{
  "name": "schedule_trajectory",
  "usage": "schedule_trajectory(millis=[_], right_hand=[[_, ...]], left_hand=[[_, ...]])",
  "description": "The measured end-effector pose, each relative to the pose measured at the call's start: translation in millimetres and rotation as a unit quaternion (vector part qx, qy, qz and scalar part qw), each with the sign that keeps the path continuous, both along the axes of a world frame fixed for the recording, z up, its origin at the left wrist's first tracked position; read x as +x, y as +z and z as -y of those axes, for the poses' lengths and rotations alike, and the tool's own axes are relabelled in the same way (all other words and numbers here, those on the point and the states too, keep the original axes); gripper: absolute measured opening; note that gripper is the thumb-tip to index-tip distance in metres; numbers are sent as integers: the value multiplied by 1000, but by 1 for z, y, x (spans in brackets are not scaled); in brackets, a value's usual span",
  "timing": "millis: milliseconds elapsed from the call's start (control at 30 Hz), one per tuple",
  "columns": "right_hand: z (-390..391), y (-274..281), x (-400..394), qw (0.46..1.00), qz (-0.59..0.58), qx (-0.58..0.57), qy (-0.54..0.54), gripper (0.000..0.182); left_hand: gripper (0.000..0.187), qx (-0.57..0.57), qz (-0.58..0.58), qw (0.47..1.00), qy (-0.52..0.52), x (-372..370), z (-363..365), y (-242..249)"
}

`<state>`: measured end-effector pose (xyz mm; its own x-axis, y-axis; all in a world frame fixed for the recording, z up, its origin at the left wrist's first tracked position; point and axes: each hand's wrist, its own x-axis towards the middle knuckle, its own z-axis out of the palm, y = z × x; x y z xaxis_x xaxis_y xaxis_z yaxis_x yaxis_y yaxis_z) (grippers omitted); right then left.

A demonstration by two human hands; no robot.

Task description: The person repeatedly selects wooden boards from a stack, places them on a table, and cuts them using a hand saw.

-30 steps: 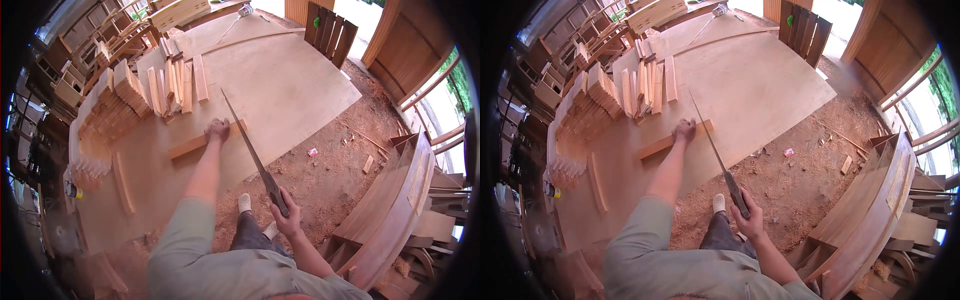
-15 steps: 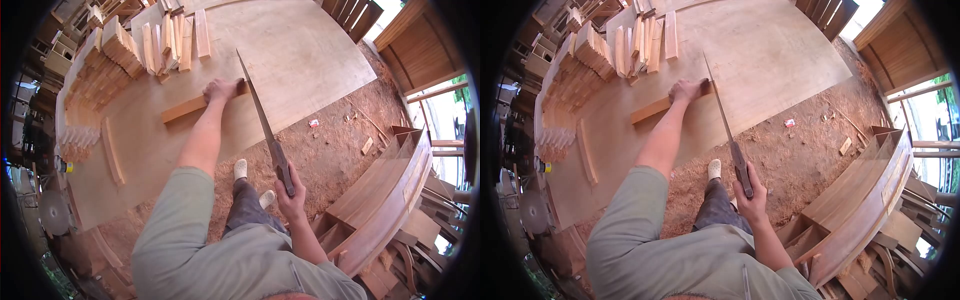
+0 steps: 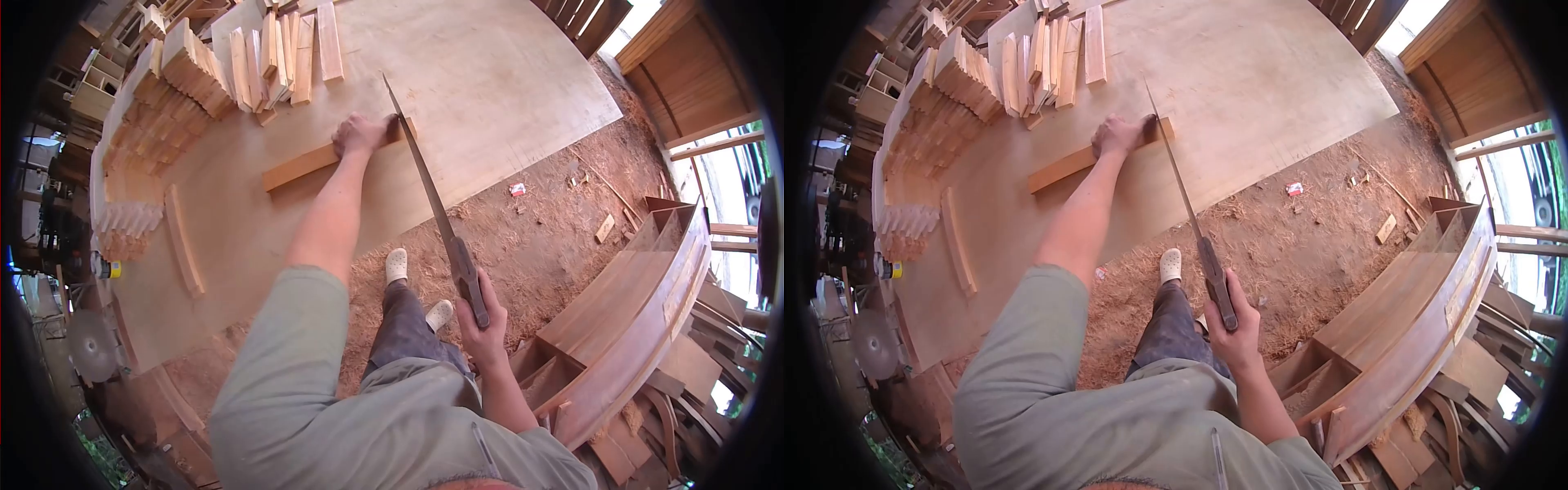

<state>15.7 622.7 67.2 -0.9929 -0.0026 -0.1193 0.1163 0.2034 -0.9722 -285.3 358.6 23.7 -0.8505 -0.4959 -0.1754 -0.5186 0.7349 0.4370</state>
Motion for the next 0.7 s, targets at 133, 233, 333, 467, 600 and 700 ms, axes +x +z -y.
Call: schedule_trajectory(millis=[133,233,333,467,600,700], right_hand=[[16,-1,-30,1000,-8,14,-8,56],[15,2,-25,1000,-4,-22,-15,56],[5,1,-8,999,-44,-10,-1,56],[14,3,-34,1000,8,-29,0,55],[21,-1,-61,998,22,-54,-1,54],[11,-4,-43,1000,-8,-22,4,54]], left_hand=[[80,-13,-9,1000,-2,-2,0,-7],[81,-9,-15,1000,-10,-1,1,-8],[81,-23,-31,999,-3,-3,1,-15],[79,-13,-11,1000,-2,-2,0,-14],[77,-11,-35,999,-2,-1,-1,-8],[77,-13,-34,999,-4,-1,0,-12]])
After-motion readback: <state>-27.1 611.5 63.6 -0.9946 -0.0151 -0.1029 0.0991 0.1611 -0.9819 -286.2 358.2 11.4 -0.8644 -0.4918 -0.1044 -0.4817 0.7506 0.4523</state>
